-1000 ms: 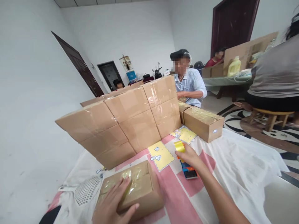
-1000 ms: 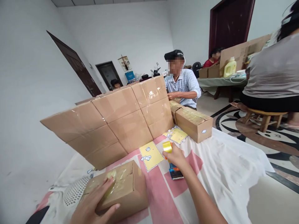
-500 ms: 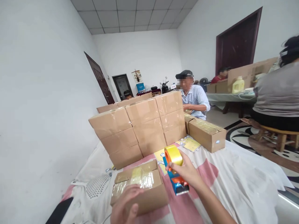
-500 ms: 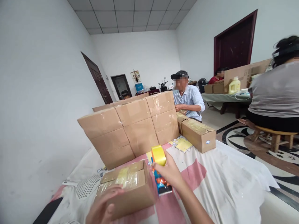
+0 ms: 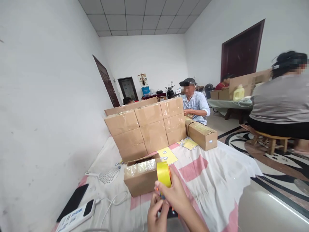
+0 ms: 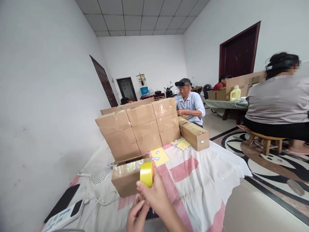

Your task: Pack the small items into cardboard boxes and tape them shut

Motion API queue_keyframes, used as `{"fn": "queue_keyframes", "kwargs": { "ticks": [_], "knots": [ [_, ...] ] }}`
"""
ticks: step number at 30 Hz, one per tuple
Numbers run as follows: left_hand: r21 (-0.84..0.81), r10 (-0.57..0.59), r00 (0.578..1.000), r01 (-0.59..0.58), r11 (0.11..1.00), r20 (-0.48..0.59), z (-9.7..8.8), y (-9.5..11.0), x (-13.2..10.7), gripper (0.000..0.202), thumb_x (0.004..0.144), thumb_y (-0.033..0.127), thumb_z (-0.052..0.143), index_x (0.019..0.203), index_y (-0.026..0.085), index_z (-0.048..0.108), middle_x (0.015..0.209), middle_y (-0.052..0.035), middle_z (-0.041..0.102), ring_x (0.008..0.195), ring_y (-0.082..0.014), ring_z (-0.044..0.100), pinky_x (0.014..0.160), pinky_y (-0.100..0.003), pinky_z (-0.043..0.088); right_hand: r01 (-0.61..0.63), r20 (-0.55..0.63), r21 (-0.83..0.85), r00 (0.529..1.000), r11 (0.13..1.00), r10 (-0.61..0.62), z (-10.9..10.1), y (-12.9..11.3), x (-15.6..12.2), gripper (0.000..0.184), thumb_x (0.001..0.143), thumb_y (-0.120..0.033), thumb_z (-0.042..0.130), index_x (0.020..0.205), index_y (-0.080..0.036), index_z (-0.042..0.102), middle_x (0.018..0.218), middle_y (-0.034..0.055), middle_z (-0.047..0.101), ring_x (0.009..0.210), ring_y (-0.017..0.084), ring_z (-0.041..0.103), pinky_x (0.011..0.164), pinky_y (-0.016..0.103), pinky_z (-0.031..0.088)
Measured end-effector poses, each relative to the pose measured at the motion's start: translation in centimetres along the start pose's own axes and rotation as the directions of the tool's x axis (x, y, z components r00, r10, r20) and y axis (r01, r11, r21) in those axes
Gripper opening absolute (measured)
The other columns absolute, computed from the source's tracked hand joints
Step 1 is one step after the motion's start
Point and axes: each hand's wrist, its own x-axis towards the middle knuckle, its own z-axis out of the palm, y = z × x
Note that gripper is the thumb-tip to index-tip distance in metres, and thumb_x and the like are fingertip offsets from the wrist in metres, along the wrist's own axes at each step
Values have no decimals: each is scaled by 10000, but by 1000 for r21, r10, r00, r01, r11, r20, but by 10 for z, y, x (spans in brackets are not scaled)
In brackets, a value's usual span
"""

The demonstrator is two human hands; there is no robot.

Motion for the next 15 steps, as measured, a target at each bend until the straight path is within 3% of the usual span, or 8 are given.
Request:
{"fn": "queue_keyframes", "kwargs": {
  "ticks": [3,6,8,10,12,15],
  "knots": [
    [5,-31,999,31,1000,43,-3,20,-1,567,847,677,619,590,175,664,740,-52,535,767,-199,554,733,-280,494,27,-30,8,999,1000,-27,0,3,9,322,826,-396,713,1010,-214,522,783,-5,645,711,188,676,654,310,550],
    [19,-31,997,30,999,64,-8,35,-5,550,862,674,598,667,175,725,811,-76,621,852,-225,602,811,-295,493,97,-50,-48,994,994,-99,-1,7,14,388,834,-405,723,1087,-214,498,854,4,658,783,194,681,727,330,557],
    [17,-65,993,64,998,97,-13,43,-9,561,875,677,573,713,170,750,830,-94,682,865,-236,631,814,-301,498,76,-5,-4,997,997,-76,0,5,13,412,842,-421,724,1105,-219,480,898,12,665,825,197,697,751,335,563],
    [-6,-162,968,167,986,192,-18,50,-13,579,863,695,572,774,154,757,711,-83,686,709,-210,626,687,-289,496,37,39,86,998,996,-40,2,-1,12,425,838,-442,735,1091,-221,475,906,16,675,838,195,709,766,336,568],
    [-37,-259,923,281,959,283,-23,55,-17,597,815,717,614,827,135,746,528,-35,606,507,-160,529,536,-264,430,3,68,170,998,986,-15,6,-9,11,435,812,-455,762,1047,-223,477,858,4,680,801,182,713,774,331,568],
    [-95,-316,905,355,930,286,-28,58,-23,565,781,690,666,858,133,718,457,4,552,438,-125,454,492,-241,379,-69,102,216,994,974,48,11,-18,15,475,747,-478,811,960,-226,469,747,-30,660,683,163,700,690,301,557]
  ]
}}
